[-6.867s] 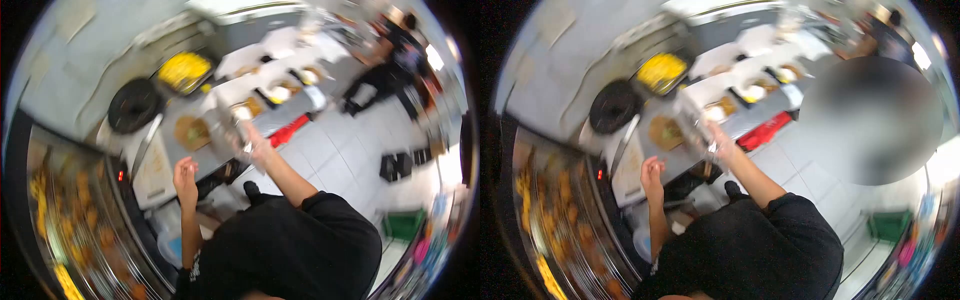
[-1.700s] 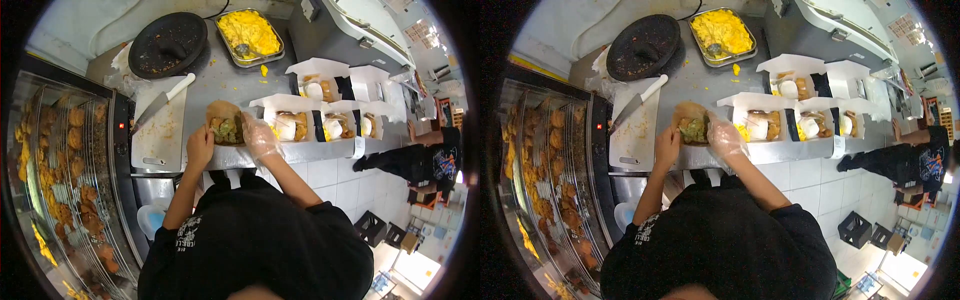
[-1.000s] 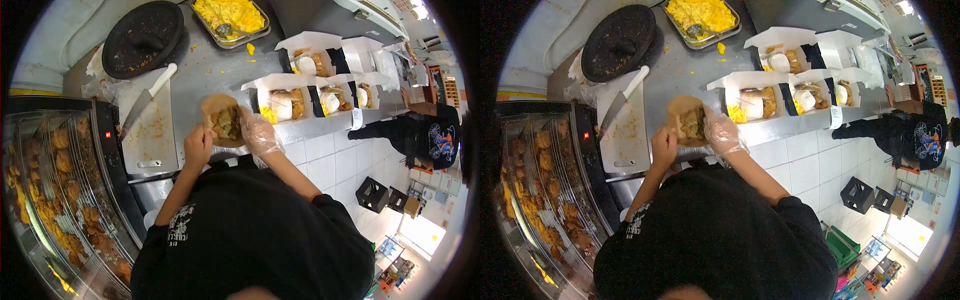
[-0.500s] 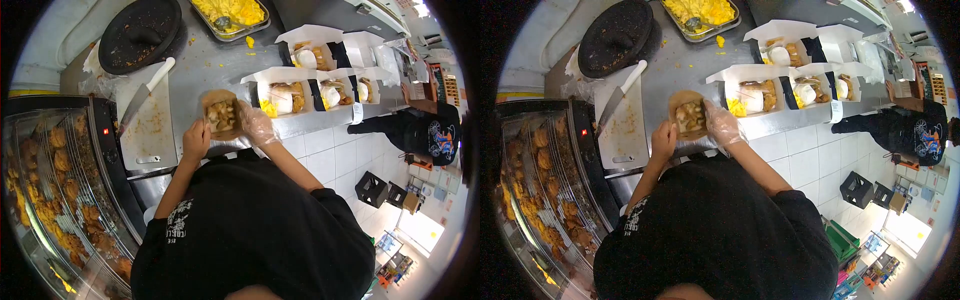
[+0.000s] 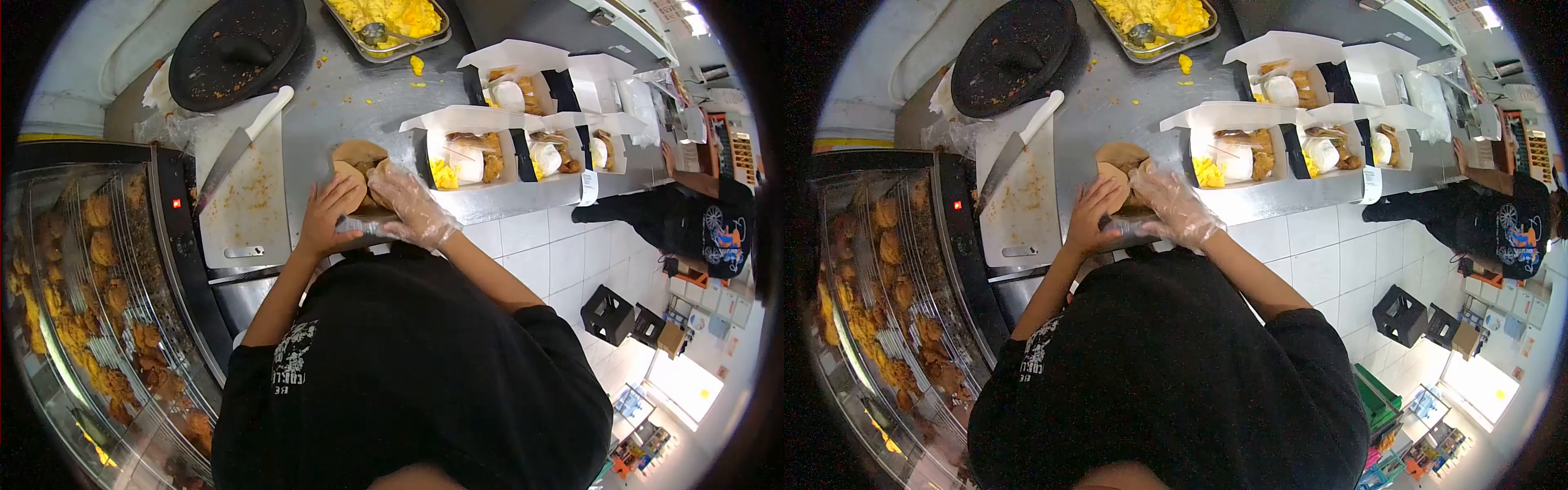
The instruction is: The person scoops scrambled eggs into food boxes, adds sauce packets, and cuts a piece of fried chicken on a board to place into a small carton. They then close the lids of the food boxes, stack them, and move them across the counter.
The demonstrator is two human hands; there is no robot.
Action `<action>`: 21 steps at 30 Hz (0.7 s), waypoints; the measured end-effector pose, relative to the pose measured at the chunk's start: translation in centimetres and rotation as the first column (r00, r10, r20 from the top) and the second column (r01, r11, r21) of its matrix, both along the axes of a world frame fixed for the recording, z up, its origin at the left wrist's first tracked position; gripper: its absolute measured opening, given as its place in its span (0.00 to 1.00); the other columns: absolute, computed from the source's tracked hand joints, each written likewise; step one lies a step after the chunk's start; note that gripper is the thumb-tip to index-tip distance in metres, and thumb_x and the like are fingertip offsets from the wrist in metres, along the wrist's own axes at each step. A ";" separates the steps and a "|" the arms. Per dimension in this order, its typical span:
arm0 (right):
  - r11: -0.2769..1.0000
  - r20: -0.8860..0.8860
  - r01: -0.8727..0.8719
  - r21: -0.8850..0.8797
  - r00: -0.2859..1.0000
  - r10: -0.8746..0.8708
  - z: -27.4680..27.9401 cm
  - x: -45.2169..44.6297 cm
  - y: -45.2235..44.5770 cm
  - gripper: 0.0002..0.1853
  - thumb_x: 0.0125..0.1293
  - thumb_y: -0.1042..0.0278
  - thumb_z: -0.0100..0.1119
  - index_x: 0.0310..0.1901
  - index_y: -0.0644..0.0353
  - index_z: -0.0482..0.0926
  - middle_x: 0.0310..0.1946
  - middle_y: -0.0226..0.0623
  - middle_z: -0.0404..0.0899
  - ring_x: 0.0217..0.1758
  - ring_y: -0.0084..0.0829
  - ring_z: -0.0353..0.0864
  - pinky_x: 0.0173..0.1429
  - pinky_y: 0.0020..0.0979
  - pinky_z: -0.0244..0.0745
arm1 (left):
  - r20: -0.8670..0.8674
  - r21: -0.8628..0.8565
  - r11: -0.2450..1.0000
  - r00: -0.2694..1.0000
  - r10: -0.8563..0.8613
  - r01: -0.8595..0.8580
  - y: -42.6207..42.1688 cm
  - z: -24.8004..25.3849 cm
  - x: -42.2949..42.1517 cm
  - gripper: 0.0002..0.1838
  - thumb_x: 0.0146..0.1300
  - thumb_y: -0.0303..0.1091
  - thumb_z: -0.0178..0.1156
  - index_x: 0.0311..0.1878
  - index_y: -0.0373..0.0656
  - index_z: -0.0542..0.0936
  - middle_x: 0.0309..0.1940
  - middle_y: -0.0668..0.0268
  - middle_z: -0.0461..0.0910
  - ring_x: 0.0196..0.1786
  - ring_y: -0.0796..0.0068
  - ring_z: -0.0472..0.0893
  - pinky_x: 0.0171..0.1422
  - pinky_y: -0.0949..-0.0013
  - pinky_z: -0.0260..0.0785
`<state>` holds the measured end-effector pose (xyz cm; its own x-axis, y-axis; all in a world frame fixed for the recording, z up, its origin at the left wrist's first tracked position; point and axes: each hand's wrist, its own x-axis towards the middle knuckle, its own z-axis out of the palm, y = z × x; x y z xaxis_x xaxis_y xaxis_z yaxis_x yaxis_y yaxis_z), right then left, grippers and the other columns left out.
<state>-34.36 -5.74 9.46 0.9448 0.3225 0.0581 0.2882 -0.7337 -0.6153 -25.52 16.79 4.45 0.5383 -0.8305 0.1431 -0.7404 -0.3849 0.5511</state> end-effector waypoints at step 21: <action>0.971 0.035 0.238 -0.026 0.971 -0.237 1.2 0.9 2.3 0.18 0.42 0.58 0.73 0.34 0.56 0.79 0.49 0.44 0.72 0.52 0.45 0.70 0.54 0.42 0.66 | -0.372 0.065 0.939 0.865 0.336 -0.337 -3.0 4.7 2.6 0.51 0.44 0.39 0.72 0.72 0.59 0.55 0.47 0.64 0.74 0.53 0.60 0.72 0.57 0.48 0.57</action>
